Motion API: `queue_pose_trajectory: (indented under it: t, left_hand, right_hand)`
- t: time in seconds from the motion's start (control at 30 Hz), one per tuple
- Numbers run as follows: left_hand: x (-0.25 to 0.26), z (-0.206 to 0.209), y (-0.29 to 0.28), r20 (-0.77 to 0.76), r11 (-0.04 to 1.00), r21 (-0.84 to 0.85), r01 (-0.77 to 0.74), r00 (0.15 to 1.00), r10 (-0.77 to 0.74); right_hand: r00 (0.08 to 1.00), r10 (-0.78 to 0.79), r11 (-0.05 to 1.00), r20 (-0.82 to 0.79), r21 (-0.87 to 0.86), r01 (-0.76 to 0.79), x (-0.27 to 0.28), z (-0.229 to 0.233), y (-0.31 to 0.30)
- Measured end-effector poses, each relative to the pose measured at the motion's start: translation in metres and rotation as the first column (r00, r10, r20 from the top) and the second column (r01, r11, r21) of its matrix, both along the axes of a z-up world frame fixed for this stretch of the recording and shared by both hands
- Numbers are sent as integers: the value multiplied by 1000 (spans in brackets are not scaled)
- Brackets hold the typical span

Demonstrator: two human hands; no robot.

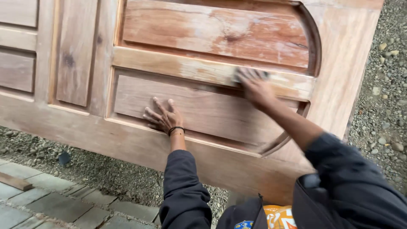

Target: Sanding the surface of a wooden door using a sanding block

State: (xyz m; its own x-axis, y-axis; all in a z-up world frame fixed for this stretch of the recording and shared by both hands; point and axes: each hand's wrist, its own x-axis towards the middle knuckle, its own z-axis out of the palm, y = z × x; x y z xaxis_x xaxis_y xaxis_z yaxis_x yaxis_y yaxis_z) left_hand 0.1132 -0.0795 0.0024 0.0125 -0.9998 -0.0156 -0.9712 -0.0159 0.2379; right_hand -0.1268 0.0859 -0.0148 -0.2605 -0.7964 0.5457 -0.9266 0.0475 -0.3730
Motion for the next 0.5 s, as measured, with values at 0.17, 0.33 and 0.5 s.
queue_pose_trajectory:
  t: [0.17,0.33,0.5]
  left_hand:
    - [5,-2,-1,-3,999,35,6,1000,-6]
    - [9,-21,-4,-8,999,-49,0,1000,0]
    - [9,-31,-5,15,962,-272,-6,1000,10]
  right_hand:
    - [998,65,997,-15,39,-65,28,-22,-80]
    - [966,9,981,257,184,-58,0,35,81]
    - [984,-174,934,30,323,156,-2,19,139]
